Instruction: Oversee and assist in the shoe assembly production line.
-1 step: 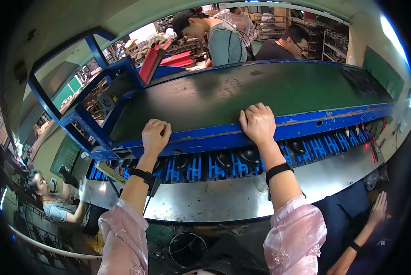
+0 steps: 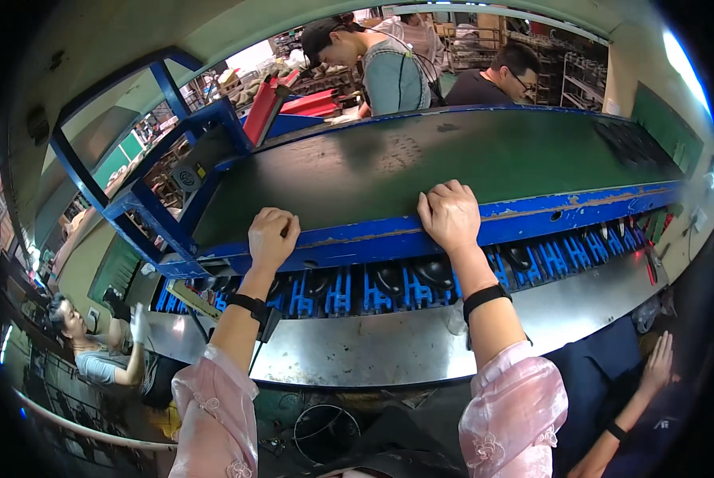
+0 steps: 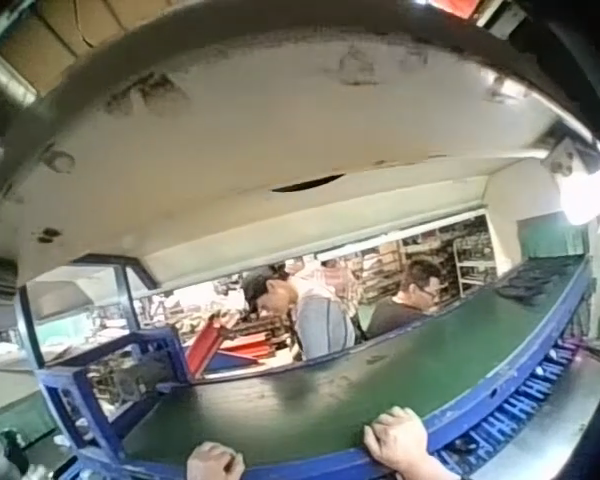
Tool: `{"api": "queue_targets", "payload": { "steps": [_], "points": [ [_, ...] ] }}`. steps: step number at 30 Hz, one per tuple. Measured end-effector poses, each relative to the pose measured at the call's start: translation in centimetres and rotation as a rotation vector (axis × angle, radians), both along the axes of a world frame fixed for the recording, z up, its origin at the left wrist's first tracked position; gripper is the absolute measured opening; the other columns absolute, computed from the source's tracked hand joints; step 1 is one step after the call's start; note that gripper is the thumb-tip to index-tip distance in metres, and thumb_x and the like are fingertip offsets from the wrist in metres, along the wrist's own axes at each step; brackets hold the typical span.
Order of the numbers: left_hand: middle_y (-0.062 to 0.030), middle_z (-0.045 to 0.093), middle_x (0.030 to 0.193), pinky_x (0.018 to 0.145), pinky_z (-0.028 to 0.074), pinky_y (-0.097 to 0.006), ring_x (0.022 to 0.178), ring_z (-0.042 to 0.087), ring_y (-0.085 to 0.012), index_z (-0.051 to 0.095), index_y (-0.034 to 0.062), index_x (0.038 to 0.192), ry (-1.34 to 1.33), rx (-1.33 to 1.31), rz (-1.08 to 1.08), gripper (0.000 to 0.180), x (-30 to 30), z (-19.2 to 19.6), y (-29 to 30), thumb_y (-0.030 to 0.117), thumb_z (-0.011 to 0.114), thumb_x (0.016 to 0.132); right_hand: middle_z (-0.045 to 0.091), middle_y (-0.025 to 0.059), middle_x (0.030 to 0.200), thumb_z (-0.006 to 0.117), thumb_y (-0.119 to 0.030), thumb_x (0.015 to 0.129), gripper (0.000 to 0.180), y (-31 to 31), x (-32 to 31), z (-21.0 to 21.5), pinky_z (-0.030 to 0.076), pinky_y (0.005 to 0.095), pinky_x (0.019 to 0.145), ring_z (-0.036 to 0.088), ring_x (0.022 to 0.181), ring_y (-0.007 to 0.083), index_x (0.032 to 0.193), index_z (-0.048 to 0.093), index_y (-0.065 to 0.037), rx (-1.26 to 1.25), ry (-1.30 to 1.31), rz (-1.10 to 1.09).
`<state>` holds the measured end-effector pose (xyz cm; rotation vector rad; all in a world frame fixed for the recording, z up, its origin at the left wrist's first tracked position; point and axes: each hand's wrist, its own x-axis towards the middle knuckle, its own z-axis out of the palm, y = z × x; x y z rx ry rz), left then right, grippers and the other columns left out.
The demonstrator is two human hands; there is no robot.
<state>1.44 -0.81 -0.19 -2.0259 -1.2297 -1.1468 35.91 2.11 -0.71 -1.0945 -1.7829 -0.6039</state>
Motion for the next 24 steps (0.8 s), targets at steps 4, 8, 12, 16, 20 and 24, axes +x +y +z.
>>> {"api": "queue_targets", "payload": {
  "steps": [4, 8, 12, 16, 20, 24],
  "points": [
    [-0.0048, 0.066, 0.074, 0.072, 0.05, -0.039, 0.079, 0.063, -0.0253, 0.06, 0.004, 0.061, 0.059, 0.043, 0.016, 0.02, -0.23, 0.06, -0.05, 0.01, 0.071, 0.077, 0.067, 0.0043, 0.075, 0.067, -0.02, 0.084, 0.025, 0.13, -0.21, -0.05, 0.049, 0.038, 0.074, 0.062, 0.081, 0.0248, 0.063, 0.069, -0.006, -0.026, -0.002, 0.015],
    [-0.0052, 0.065, 0.074, 0.072, 0.05, -0.04, 0.079, 0.063, -0.0254, 0.062, 0.0035, 0.064, 0.077, 0.061, 0.025, 0.016, -0.27, 0.05, -0.05, 0.008, 0.069, 0.077, 0.068, 0.0041, 0.075, 0.066, -0.021, 0.085, 0.026, 0.11, -0.21, 0.1, 0.049, 0.0378, 0.075, 0.062, 0.081, 0.0246, 0.064, 0.069, -0.006, -0.043, 0.003, 0.024],
    [-0.0061, 0.065, 0.074, 0.071, 0.051, -0.039, 0.078, 0.063, -0.0259, 0.062, 0.0029, 0.064, 0.065, 0.071, 0.039, 0.016, -0.4, -0.12, 0.02, 0.008, 0.069, 0.077, 0.069, 0.0038, 0.077, 0.066, -0.022, 0.085, 0.027, 0.24, -0.3, -0.07, 0.049, 0.0378, 0.076, 0.062, 0.082, 0.0242, 0.065, 0.07, -0.006, -0.063, -0.001, 0.012],
    [-0.0065, 0.065, 0.074, 0.07, 0.051, -0.039, 0.078, 0.063, -0.0261, 0.062, 0.0026, 0.064, 0.051, 0.062, 0.046, 0.016, -0.25, -0.3, 0.27, 0.008, 0.068, 0.077, 0.07, 0.0037, 0.079, 0.065, -0.022, 0.086, 0.027, 0.26, -0.07, -0.07, 0.049, 0.038, 0.076, 0.062, 0.083, 0.0242, 0.066, 0.07, -0.005, -0.075, 0.005, 0.001],
    [-0.0068, 0.066, 0.074, 0.071, 0.051, -0.04, 0.078, 0.063, -0.0262, 0.063, 0.0024, 0.064, 0.045, 0.058, 0.056, 0.015, -0.4, -0.32, 0.27, 0.008, 0.069, 0.077, 0.071, 0.0039, 0.08, 0.065, -0.023, 0.087, 0.027, 0.3, -0.29, -0.03, 0.049, 0.0382, 0.077, 0.062, 0.085, 0.0242, 0.067, 0.071, -0.005, -0.086, -0.006, -0.008],
    [-0.007, 0.067, 0.075, 0.072, 0.052, -0.04, 0.079, 0.063, -0.0264, 0.064, 0.0025, 0.065, 0.035, 0.03, 0.068, 0.014, -0.37, -0.29, 0.11, 0.008, 0.069, 0.077, 0.071, 0.0039, 0.081, 0.065, -0.023, 0.086, 0.026, 0.29, -0.24, -0.02, 0.049, 0.0386, 0.078, 0.063, 0.087, 0.0242, 0.068, 0.072, -0.005, -0.082, -0.016, -0.007]
  ]
}}
